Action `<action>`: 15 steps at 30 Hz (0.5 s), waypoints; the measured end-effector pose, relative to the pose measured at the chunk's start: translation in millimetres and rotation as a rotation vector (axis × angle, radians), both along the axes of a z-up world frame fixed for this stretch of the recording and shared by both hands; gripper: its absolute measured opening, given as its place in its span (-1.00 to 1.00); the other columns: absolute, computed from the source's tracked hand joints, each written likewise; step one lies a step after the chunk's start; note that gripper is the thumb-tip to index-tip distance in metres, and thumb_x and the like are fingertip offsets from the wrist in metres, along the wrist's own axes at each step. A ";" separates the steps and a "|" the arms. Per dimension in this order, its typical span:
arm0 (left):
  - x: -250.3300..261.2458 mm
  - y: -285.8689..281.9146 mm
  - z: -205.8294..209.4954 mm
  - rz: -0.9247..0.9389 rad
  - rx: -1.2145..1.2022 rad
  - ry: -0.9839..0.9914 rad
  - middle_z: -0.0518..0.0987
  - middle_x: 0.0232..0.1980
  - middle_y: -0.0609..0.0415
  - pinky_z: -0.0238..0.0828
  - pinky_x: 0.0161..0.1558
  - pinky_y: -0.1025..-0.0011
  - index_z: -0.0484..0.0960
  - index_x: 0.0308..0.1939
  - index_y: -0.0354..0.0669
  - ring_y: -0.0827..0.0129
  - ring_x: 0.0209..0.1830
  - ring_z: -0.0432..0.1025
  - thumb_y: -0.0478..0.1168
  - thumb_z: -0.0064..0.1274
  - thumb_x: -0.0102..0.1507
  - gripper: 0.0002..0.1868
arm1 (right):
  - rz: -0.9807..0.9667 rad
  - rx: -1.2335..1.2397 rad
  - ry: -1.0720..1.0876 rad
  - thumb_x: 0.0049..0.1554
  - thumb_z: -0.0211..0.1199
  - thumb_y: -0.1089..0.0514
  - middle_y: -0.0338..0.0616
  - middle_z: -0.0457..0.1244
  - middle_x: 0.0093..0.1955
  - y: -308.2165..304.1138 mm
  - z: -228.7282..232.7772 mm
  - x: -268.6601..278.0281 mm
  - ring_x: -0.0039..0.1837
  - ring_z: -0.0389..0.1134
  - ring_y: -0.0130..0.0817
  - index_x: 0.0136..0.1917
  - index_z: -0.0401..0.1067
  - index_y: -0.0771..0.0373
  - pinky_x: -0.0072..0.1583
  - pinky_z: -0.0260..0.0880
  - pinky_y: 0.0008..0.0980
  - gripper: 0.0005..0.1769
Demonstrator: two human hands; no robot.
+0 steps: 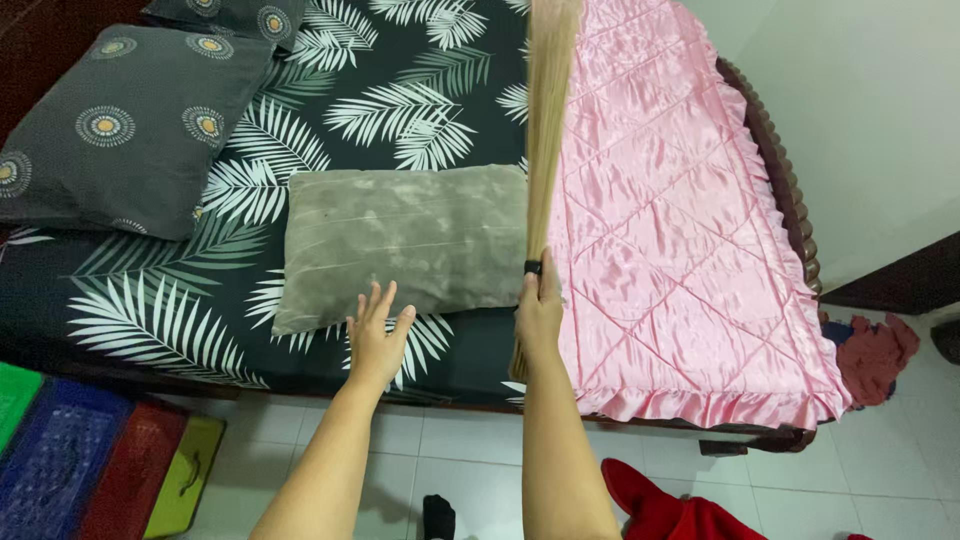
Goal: The person hits a pillow with a stick, then picks up a pillowcase and inserts the pillow into it.
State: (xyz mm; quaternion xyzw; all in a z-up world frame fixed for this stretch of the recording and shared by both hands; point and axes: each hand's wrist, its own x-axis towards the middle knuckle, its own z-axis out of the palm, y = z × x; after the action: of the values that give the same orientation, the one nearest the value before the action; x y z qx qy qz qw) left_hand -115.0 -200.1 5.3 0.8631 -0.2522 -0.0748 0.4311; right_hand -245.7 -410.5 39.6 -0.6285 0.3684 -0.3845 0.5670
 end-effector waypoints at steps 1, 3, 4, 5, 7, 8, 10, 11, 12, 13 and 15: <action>-0.3 -0.4 -0.2 -0.007 0.008 0.011 0.06 0.65 -0.03 -0.47 0.55 -0.05 0.30 0.51 0.14 0.06 0.68 -0.22 0.22 -0.09 0.33 -0.31 | -0.001 0.001 0.001 0.30 0.06 0.16 -0.27 0.20 -0.20 6.0 4.3 0.2 -0.31 0.11 -0.57 0.64 0.13 0.02 -0.27 0.22 -0.51 -0.35; -2.8 1.5 -1.7 0.001 0.003 0.016 0.06 0.64 -0.04 -0.47 0.55 -0.05 0.30 0.51 0.13 0.06 0.68 -0.22 0.22 -0.07 0.32 -0.29 | -0.101 -0.127 -0.047 0.34 0.07 0.18 -0.06 0.27 -0.10 12.9 -7.0 -0.1 -0.23 0.17 -0.40 0.66 0.09 0.06 -0.17 0.26 -0.46 -0.35; -2.7 1.8 -2.3 0.010 -0.004 0.020 0.06 0.64 -0.04 -0.47 0.54 -0.05 0.30 0.51 0.13 0.05 0.68 -0.23 0.23 -0.06 0.30 -0.28 | -0.099 -0.130 -0.049 0.34 0.07 0.18 -0.06 0.27 -0.10 13.7 -22.8 -1.3 -0.23 0.17 -0.40 0.66 0.09 0.06 -0.17 0.26 -0.46 -0.35; -3.1 1.9 -3.4 0.013 -0.005 0.021 0.06 0.64 -0.04 -0.47 0.54 -0.05 0.30 0.51 0.13 0.05 0.68 -0.23 0.23 -0.06 0.30 -0.28 | -0.132 -0.314 -0.027 0.34 0.05 0.19 0.08 0.30 0.09 16.0 -46.3 -5.3 0.00 0.30 -0.22 0.66 0.07 0.11 0.00 0.32 -0.37 -0.35; -4.9 2.9 -5.9 0.019 -0.005 0.026 0.05 0.65 -0.05 -0.46 0.55 -0.04 0.30 0.50 0.11 0.05 0.68 -0.22 0.24 -0.06 0.31 -0.28 | -0.162 -0.566 0.066 0.31 0.04 0.18 0.23 0.32 0.28 17.1 -106.5 -17.8 0.23 0.41 0.00 0.64 0.07 0.12 0.18 0.38 -0.24 -0.35; -5.7 4.4 -6.6 0.021 -0.005 0.029 0.05 0.65 -0.05 -0.46 0.55 -0.04 0.30 0.50 0.11 0.05 0.68 -0.22 0.24 -0.06 0.31 -0.28 | -0.092 -0.396 0.307 0.29 0.05 0.15 0.23 0.32 0.27 19.0 -139.5 -30.8 0.24 0.41 0.03 0.63 0.08 0.10 0.19 0.37 -0.21 -0.34; -5.7 8.4 -5.8 0.022 0.002 0.007 0.07 0.64 -0.07 -0.44 0.55 -0.04 0.29 0.51 0.08 0.04 0.68 -0.20 0.24 -0.05 0.30 -0.26 | 0.094 -0.117 0.744 0.25 0.07 0.09 0.24 0.32 0.26 20.4 -193.7 -51.4 0.24 0.39 0.09 0.61 0.11 0.04 0.22 0.36 -0.14 -0.33; -4.1 10.3 -4.4 0.026 0.000 0.005 0.07 0.64 -0.07 -0.44 0.55 -0.04 0.29 0.51 0.08 0.04 0.68 -0.20 0.24 -0.05 0.30 -0.26 | 0.113 -0.079 0.789 0.23 0.08 0.06 0.24 0.32 0.25 21.0 -210.4 -56.2 0.25 0.38 0.12 0.60 0.12 0.02 0.23 0.36 -0.11 -0.32; -2.6 12.3 -2.7 0.038 0.003 0.014 0.06 0.64 -0.08 -0.46 0.54 -0.06 0.29 0.51 0.09 0.03 0.67 -0.21 0.24 -0.04 0.30 -0.26 | 0.095 -0.078 0.766 0.21 0.09 0.03 0.24 0.32 0.25 20.3 -218.2 -56.1 0.25 0.37 0.15 0.59 0.13 -0.01 0.25 0.35 -0.08 -0.31; -0.2 14.2 -0.8 0.049 0.008 0.024 0.04 0.64 -0.09 -0.49 0.53 -0.08 0.29 0.50 0.09 0.02 0.67 -0.23 0.24 -0.03 0.30 -0.26 | 0.061 -0.050 0.784 0.22 0.06 0.03 0.25 0.30 0.26 23.6 -218.5 -58.3 0.25 0.35 0.19 0.60 0.12 -0.03 0.25 0.34 -0.05 -0.32; 5.4 17.2 1.7 0.061 -0.017 0.001 0.06 0.64 -0.10 -0.46 0.53 -0.08 0.30 0.51 0.09 0.01 0.67 -0.21 0.23 -0.02 0.30 -0.26 | 0.063 0.017 0.707 0.21 0.06 0.03 0.24 0.34 0.21 13.1 -196.8 -40.4 0.21 0.41 0.14 0.60 0.14 -0.02 0.22 0.38 -0.08 -0.31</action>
State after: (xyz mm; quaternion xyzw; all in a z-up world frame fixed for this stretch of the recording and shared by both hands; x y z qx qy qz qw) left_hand -109.6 -182.9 7.0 0.8667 -0.2261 -0.0600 0.4405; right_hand -286.1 -397.5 -157.2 -0.7290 0.5255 -0.1227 0.4210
